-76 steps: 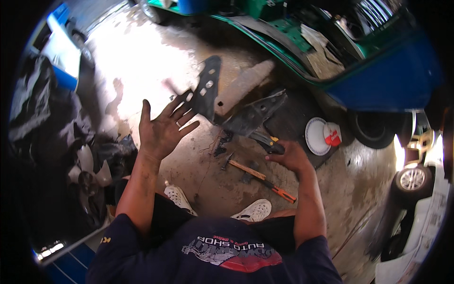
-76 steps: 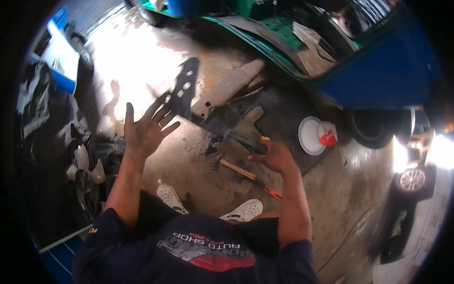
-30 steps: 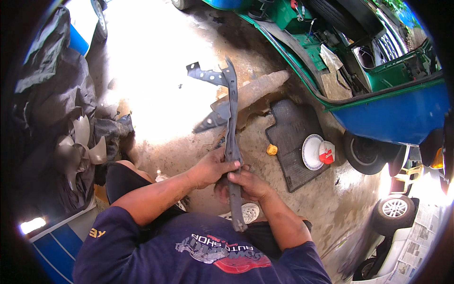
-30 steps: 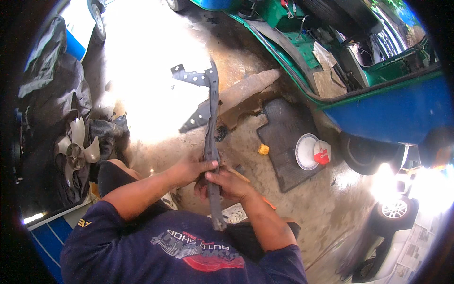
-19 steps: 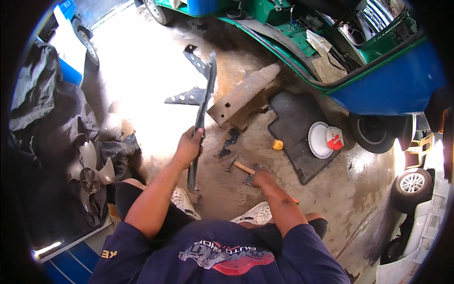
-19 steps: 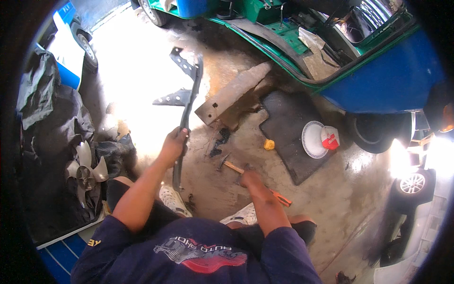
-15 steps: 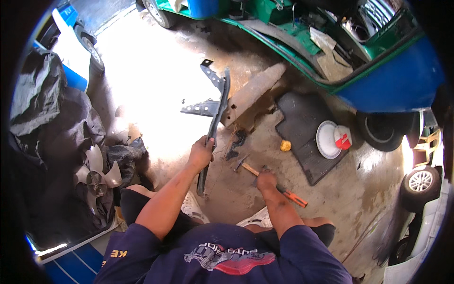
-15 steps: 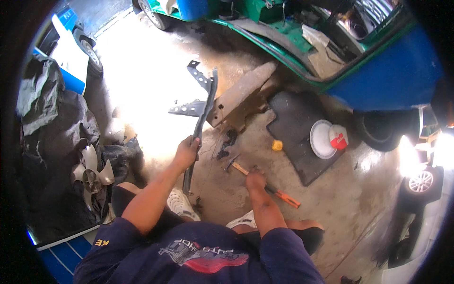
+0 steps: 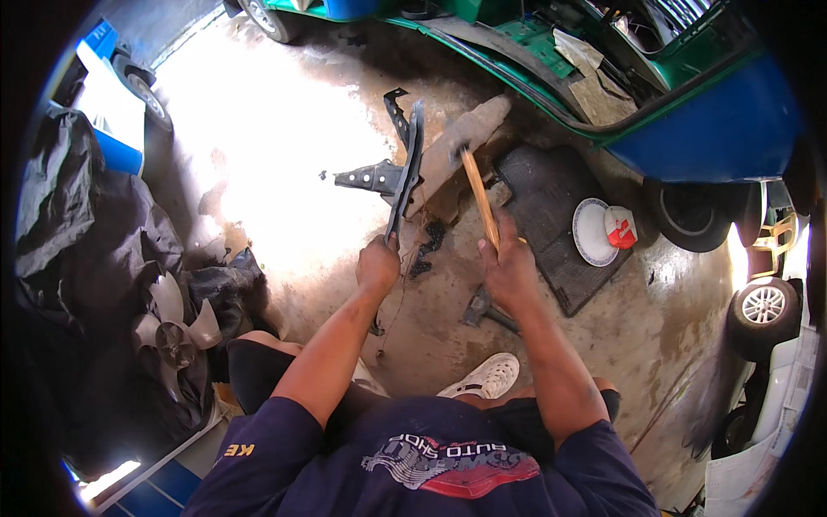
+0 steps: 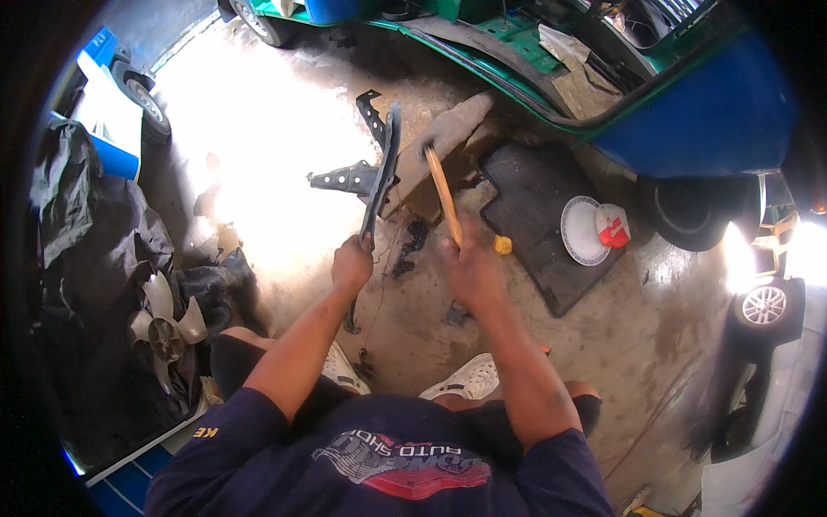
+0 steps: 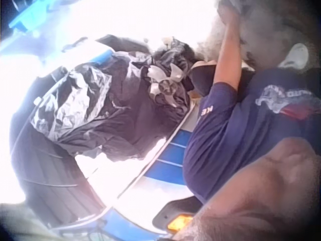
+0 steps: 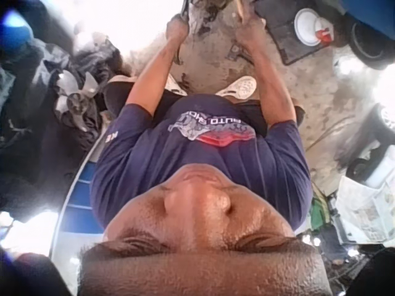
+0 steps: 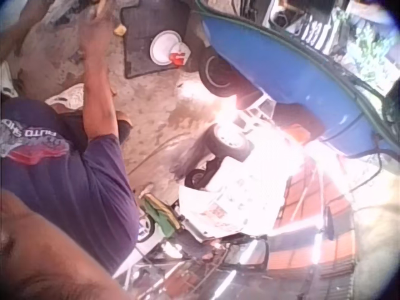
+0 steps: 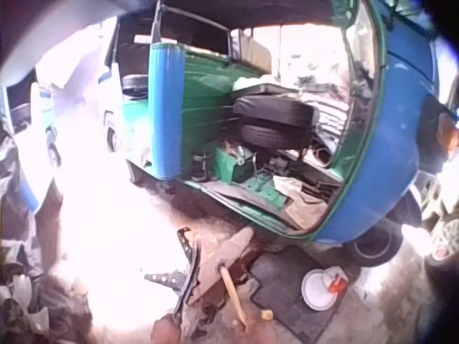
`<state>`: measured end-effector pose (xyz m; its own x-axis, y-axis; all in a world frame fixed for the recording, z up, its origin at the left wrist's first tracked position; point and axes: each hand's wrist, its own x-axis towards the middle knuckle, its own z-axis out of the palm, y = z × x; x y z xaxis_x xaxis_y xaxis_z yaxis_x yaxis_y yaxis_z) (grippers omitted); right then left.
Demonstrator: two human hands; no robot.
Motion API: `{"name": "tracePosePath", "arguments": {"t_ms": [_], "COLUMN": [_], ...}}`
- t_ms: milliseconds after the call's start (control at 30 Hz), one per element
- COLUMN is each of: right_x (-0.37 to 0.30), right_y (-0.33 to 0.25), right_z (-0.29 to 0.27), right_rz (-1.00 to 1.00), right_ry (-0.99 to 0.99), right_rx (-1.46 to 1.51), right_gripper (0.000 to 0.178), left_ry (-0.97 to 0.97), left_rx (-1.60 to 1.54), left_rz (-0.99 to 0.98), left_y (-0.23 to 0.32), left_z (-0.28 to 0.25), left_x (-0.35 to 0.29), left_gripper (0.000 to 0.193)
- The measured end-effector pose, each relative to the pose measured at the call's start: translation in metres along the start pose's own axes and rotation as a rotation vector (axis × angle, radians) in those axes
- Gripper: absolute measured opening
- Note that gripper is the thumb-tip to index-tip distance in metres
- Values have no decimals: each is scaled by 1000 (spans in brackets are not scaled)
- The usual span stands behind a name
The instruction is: The person hits a metal bracket with a hammer against an anvil. They turn the bracket over and continue hammering different parts of it by hand to straighten it.
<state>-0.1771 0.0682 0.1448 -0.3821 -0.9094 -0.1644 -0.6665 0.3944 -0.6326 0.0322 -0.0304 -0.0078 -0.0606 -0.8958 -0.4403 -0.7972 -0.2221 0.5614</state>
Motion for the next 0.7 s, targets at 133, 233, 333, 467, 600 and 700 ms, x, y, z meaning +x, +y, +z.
{"name": "tracePosePath", "arguments": {"t_ms": [133, 233, 333, 467, 600, 700], "right_x": [-16, -15, 2, 3, 3, -7], "right_y": [-41, -5, 23, -36, -59, -3], "right_z": [9, 67, 97, 41, 20, 60], "right_rz": [-391, -330, -197, -319, -656, -428], "right_ry": [125, 40, -176, 82, 416, 168], "right_rx": [111, -127, -200, 29, 240, 168], "right_gripper": [76, 74, 72, 71, 68, 67], "left_ry": [41, 71, 48, 13, -13, -27], "left_rx": [-12, -19, 31, -12, -19, -4], "left_rz": [-13, 32, 59, 29, -23, 2], "left_y": [-3, -4, 2, 1, -7, 3], "left_z": [0, 10, 9, 5, -1, 3], "left_x": [8, 11, 9, 6, 7, 7], "left_gripper": [49, 50, 51, 51, 51, 50]}}
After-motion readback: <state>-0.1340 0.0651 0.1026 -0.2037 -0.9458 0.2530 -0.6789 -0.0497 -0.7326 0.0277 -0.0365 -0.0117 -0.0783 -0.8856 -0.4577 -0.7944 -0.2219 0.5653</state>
